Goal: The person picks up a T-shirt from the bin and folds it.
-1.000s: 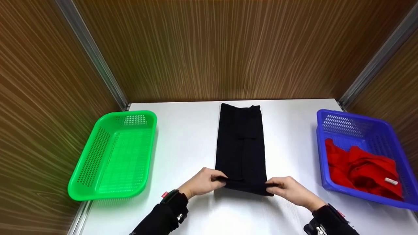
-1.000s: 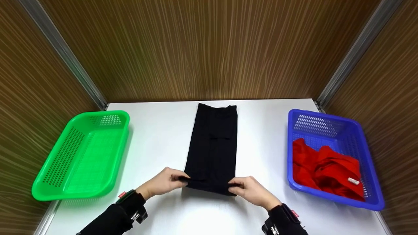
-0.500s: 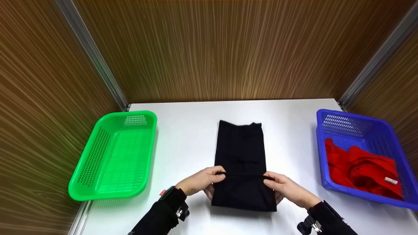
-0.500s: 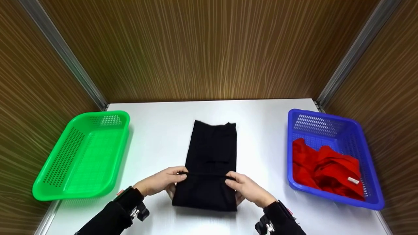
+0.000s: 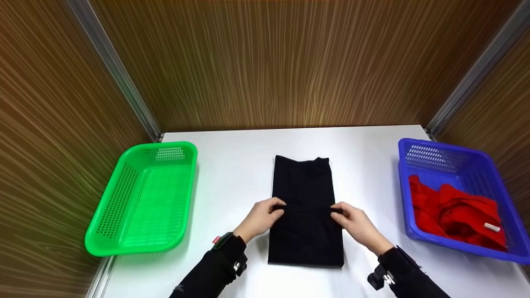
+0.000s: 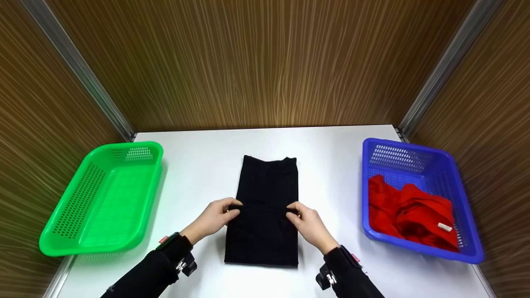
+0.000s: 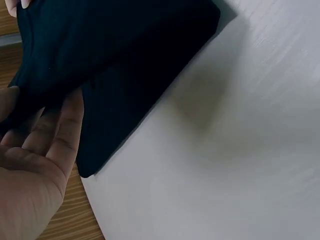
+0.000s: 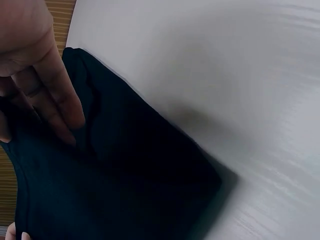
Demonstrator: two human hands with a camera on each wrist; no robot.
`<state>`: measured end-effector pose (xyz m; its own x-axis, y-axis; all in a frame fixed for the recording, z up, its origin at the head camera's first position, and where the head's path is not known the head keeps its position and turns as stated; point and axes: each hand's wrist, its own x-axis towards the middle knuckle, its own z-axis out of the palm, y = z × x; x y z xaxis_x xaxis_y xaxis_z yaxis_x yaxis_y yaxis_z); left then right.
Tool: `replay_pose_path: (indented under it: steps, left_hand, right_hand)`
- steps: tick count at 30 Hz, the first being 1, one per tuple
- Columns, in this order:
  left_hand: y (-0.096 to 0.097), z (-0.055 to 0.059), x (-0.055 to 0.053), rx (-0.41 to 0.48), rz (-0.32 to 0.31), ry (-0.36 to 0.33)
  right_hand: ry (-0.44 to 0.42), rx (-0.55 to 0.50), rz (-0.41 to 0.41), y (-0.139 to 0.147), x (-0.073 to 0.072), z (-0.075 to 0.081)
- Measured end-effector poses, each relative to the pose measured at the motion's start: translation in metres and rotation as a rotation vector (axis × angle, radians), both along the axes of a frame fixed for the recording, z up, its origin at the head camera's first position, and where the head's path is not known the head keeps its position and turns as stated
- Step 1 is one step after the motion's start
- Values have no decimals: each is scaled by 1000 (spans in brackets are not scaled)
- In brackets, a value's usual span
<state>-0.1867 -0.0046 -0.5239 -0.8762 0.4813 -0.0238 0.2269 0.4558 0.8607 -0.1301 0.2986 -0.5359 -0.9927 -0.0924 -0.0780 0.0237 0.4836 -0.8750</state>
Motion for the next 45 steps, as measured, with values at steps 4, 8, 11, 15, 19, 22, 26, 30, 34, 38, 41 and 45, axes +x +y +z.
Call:
replay_pose_path:
  steps: [4,8,11,15,19,22,26,30,34,38,41,45]
  left_hand:
    - [3,-7,-3,0,31,6]
    - [6,-13,-5,-27,69,13]
    - [9,-17,-5,-62,80,28]
    - [12,-22,-5,-107,94,50]
    - [13,-28,-4,-152,125,71]
    - [13,-34,-1,-240,143,111]
    - [8,-45,7,-462,83,303]
    - [-2,-52,19,-618,-113,629]
    - [-17,-48,29,-618,-385,804]
    - [-29,-43,36,-625,-563,812]
    - [-33,-42,38,-648,-621,792]
    - [-34,-44,40,-671,-650,830]
  right_hand:
    - [0,30,-45,-3,-5,-4]
    - [4,75,-82,-6,-9,-12]
    - [15,114,-103,-9,-12,-19]
    - [55,176,-116,-11,-15,-28]
    - [115,245,-130,-13,-17,-36]
    - [207,340,-122,-16,-16,-42]
    - [426,543,-70,-16,-12,-53]
    - [654,672,41,-11,-6,-59]
    - [805,660,261,-4,4,-57]
    - [820,591,472,3,18,-54]
    - [774,573,544,8,27,-52]
    - [706,595,596,14,36,-50]
